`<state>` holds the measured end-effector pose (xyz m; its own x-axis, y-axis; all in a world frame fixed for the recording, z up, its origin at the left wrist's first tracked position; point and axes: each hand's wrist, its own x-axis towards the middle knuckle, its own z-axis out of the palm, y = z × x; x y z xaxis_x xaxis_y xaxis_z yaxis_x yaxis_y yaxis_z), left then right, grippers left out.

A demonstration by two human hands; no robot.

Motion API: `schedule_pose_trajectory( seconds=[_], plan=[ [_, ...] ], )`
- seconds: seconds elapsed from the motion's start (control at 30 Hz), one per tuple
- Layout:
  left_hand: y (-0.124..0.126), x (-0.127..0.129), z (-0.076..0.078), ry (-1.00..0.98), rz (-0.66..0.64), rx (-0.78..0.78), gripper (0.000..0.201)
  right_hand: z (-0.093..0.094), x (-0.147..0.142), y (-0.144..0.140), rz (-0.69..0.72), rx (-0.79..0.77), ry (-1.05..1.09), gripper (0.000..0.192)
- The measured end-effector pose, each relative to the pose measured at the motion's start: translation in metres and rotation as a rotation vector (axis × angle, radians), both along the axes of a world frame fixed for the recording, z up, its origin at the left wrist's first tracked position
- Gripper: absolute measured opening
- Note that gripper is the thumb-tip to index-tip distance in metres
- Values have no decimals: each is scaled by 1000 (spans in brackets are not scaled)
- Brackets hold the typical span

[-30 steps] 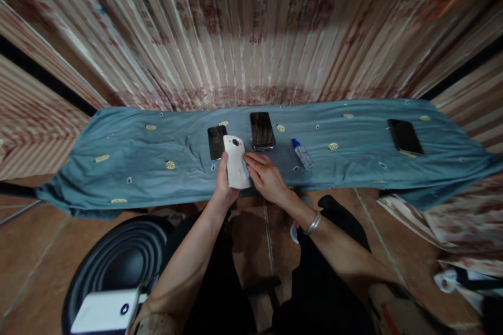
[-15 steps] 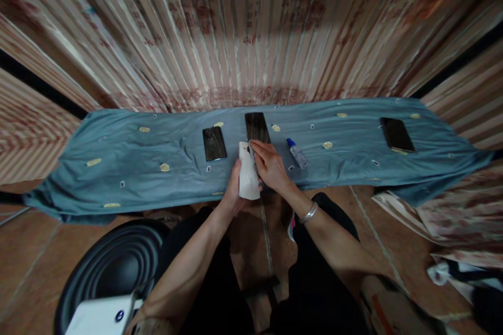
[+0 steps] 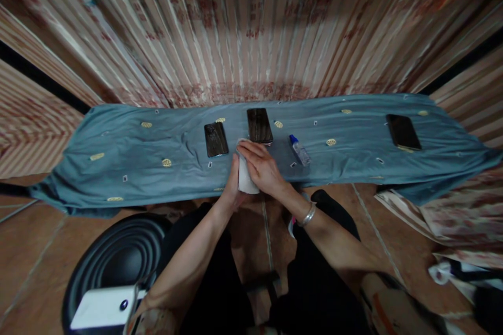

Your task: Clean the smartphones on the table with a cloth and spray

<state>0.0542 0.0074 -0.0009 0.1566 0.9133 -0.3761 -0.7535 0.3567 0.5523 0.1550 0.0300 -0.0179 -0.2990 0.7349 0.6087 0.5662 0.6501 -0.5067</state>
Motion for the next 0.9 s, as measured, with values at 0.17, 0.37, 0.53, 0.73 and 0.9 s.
schedule_pose_trajectory(
  seconds=[0.17,0.37,0.53,0.73,0.9],
  plan=[
    [5,-8,2,1,78,-53,43,0,-10,-16,65,13,14,42],
    [12,-21,-3,98,72,-91,52,3,-18,-32,143,53,4,40],
    [19,-27,-8,122,54,-85,56,3,-21,-38,185,115,2,38],
    [20,-30,-8,127,70,-89,56,4,-20,-40,190,101,-35,39],
    [16,-27,-5,102,105,-43,45,1,-14,-34,146,47,-58,41]
  ],
)
